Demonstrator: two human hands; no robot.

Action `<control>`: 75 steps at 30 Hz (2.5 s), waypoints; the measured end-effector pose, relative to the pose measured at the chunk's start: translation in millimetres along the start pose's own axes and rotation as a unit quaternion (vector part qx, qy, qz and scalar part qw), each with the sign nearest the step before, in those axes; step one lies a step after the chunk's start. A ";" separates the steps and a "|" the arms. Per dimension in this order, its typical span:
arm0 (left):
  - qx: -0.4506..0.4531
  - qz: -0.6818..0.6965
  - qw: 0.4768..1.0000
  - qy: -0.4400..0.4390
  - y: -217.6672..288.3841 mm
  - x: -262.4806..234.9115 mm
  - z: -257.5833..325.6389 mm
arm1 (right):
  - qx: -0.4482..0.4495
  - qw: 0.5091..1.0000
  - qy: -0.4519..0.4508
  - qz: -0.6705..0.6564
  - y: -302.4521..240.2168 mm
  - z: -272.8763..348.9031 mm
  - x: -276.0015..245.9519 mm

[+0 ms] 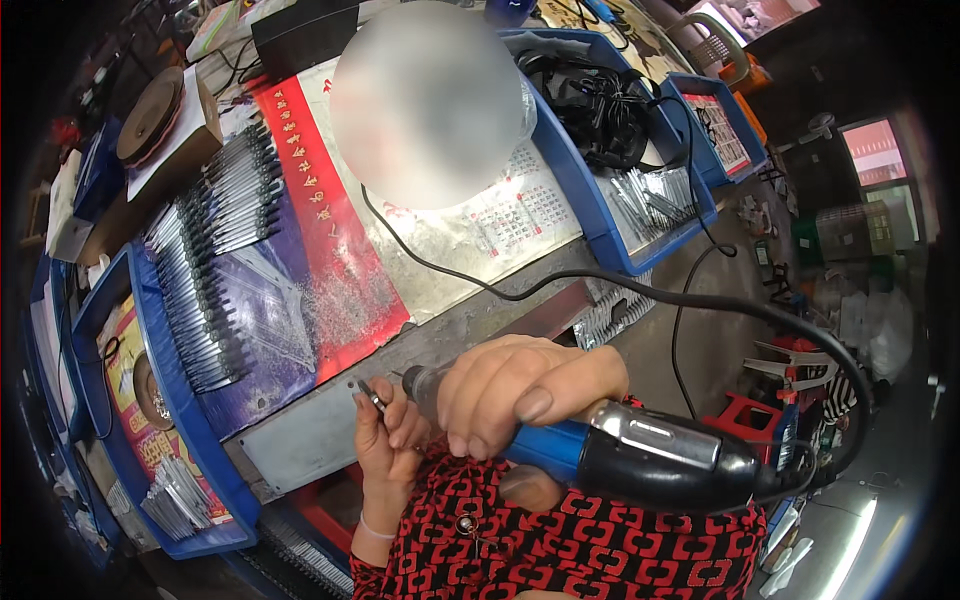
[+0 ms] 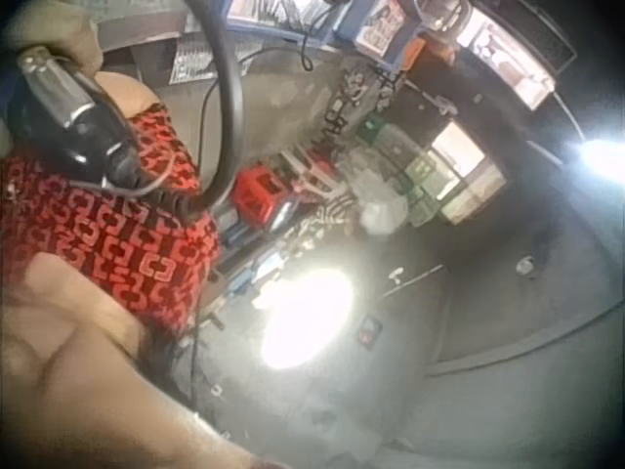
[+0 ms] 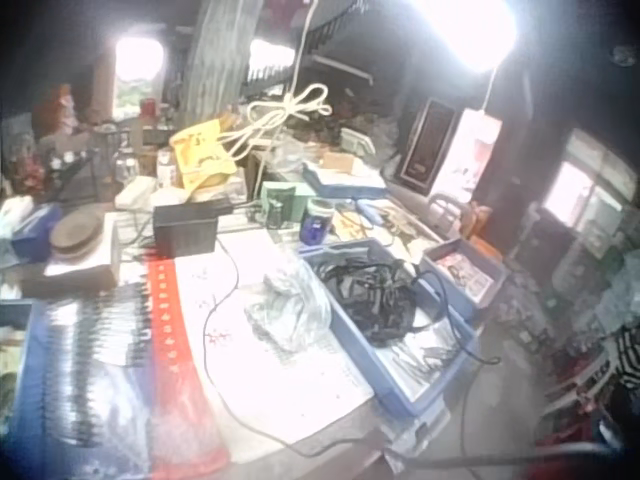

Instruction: The person picks up metal components from a tray, fits them together by hand, and fastens them using an electric screwdriver.

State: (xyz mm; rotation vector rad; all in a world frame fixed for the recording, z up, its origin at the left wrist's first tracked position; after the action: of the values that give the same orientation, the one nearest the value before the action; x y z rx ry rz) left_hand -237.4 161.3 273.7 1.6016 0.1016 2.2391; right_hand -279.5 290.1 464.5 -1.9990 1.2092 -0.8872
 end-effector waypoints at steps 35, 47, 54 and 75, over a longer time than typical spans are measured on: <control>-0.089 0.152 0.973 -0.148 -20.1 9.8 23.1 | -0.031 0.992 0.066 -0.107 -23.8 40.0 -1.5; -0.088 0.068 0.988 -0.104 -17.7 3.5 24.8 | 0.078 0.993 -0.011 -0.091 -6.7 29.4 17.2; -0.025 0.031 0.999 -0.009 -14.6 -10.8 15.9 | 0.075 0.992 -0.086 -0.061 11.6 31.6 30.5; -0.092 0.061 0.994 -0.013 -14.7 -3.6 18.9 | 0.020 1.000 -0.015 -0.008 -0.4 22.1 17.4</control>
State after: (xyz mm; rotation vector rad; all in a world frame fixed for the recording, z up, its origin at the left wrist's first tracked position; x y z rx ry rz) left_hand -215.0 170.6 273.0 1.5743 -0.2084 2.2426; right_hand -255.5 278.2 456.0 -1.9857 1.1510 -0.8792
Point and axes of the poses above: each hand's wrist, its own z-axis away from the middle knuckle, its own x-axis out of the palm, y = z × x, the point moved 6 cm from there along -z, towards the middle knuckle, and after that the axes turned 14 degrees about x, right-handed, at the moved point
